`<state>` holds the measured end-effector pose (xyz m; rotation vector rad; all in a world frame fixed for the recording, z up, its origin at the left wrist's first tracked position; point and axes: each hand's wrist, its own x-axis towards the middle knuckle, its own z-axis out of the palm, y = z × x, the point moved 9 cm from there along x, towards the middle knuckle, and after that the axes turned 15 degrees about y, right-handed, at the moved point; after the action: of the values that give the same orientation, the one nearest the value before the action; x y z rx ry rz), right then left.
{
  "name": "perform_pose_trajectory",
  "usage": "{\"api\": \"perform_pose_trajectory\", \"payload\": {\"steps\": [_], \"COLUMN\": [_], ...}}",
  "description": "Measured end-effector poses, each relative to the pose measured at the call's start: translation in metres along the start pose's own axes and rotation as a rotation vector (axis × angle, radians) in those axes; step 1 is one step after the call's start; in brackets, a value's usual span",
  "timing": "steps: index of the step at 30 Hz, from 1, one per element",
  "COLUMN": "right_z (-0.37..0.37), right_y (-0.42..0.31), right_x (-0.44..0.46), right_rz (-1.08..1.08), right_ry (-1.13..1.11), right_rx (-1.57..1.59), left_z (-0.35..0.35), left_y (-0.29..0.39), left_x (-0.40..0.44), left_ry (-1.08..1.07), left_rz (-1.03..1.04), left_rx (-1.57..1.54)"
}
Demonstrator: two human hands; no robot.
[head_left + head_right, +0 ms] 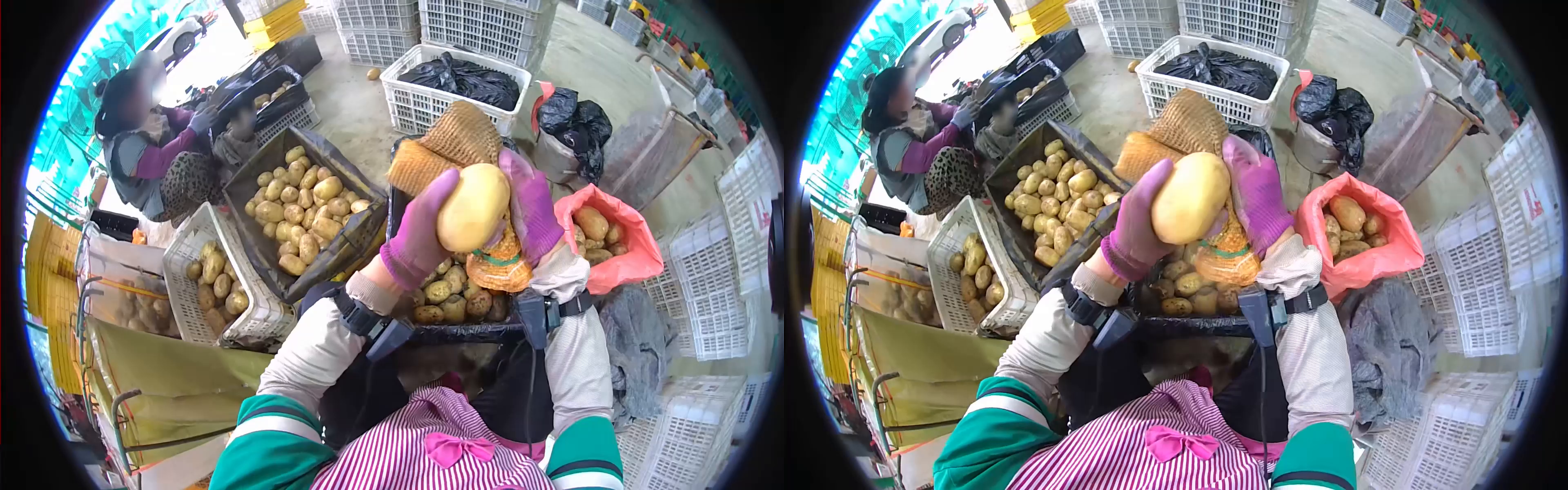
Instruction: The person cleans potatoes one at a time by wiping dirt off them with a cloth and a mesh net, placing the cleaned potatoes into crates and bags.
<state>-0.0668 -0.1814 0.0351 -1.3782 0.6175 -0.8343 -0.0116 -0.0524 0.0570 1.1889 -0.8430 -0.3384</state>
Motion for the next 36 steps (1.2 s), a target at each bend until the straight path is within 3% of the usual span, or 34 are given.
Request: {"api": "perform_pose_trajectory", "payload": {"steps": [2, 4, 5, 6, 7, 9, 10, 11, 12, 14, 15, 17, 19, 20, 21, 22, 24, 25, 27, 28, 29, 30, 31, 33, 35, 36], "right_z": [-0.005, -0.031, -0.029, -0.026, -0.02, 0.007, 0.024, 0.04, 0.047, 0.031, 0.022, 0.015, 0.001, 0.007, 0.011, 0.025, 0.05, 0.062, 0.056, 0.044, 0.031, 0.02, 0.002, -0.005, -0.011, -0.01], "right_y": [-0.007, -0.019, -0.026, -0.044, -0.059, -0.059, -0.066, -0.07, -0.07, -0.058, -0.049, -0.005, -0.031, -0.048, -0.037, -0.037, -0.044, -0.051, -0.055, -0.056, -0.056, -0.055, -0.031, -0.001, -0.012, -0.009], "right_x": [0.0, -0.005, -0.013, -0.027, -0.04, -0.064, -0.08, -0.093, -0.093, -0.065, -0.042, -0.002, -0.019, -0.039, -0.049, -0.065, -0.1, -0.109, -0.099, -0.08, -0.057, -0.037, -0.008, -0.002, -0.007, -0.008], "right_rz": [0.028, -0.111, -0.114, -0.215, -0.328, -0.712, -0.887, -1.047, -1.079, -0.824, -0.728, -0.078, -0.355, -0.335, -0.491, -0.601, -0.837, -0.955, -1.027, -0.84, -0.672, -0.661, -0.324, 0.009, -0.092, -0.049], "right_ry": [0.032, 0.285, 0.278, 0.254, 0.223, 0.047, 0.011, -0.009, -0.011, 0.108, 0.114, -0.098, 0.137, 0.21, 0.263, 0.193, 0.038, -0.054, 0.093, 0.098, 0.117, 0.126, 0.09, 0.066, 0.156, 0.163], "right_rx": [0.002, -0.155, -0.147, -0.137, -0.115, -0.423, -0.607, -0.799, -0.761, -0.575, -0.489, 0.135, -0.131, -0.168, -0.229, -0.308, -0.48, -0.568, -0.765, -0.571, -0.378, -0.401, -0.222, -0.022, 0.144, 0.212], "left_z": [0.0, -0.004, -0.006, -0.007, -0.002, 0.008, 0.007, 0.005, 0.003, -0.001, 0.001, 0.004, 0.003, 0.002, -0.003, -0.008, -0.009, -0.005, -0.007, -0.01, -0.001, 0.007, 0.027, 0.026, 0.031, 0.029], "left_y": [-0.003, 0.027, 0.042, 0.026, 0.0, -0.052, -0.064, -0.073, -0.082, -0.084, -0.09, -0.085, -0.076, -0.072, -0.073, -0.073, -0.075, -0.049, -0.05, -0.05, -0.039, -0.029, -0.041, -0.033, -0.034, -0.035], "left_x": [0.0, 0.0, -0.001, 0.002, 0.002, -0.006, -0.007, -0.008, -0.006, -0.007, -0.009, -0.012, -0.006, -0.001, 0.004, 0.008, 0.003, -0.005, -0.006, -0.01, -0.005, -0.002, -0.017, -0.011, -0.008, -0.005], "left_ry": [-0.017, -0.052, -0.047, -0.04, -0.08, 0.07, 0.091, 0.048, -0.029, -0.154, -0.072, 0.069, 0.166, 0.205, 0.251, 0.3, 0.203, 0.141, -0.071, -0.062, -0.046, 0.032, -0.005, -0.075, -0.085, -0.181], "left_rz": [-0.111, 0.175, 0.319, 0.15, -0.114, -0.692, -0.712, -0.607, -0.41, -0.089, -0.171, -0.262, -0.273, -0.299, -0.343, -0.383, -0.669, -0.677, -0.136, 0.127, -0.134, -0.385, -0.848, -0.734, -0.878, -0.826], "left_rx": [-0.149, 0.055, 0.15, 0.234, -0.101, -0.882, -0.877, -0.66, -0.265, 0.386, 0.21, -0.093, -0.336, -0.462, -0.568, -0.674, -0.852, -0.884, -0.051, 0.296, -0.021, -0.344, -0.767, -0.686, -0.979, -1.036]}}
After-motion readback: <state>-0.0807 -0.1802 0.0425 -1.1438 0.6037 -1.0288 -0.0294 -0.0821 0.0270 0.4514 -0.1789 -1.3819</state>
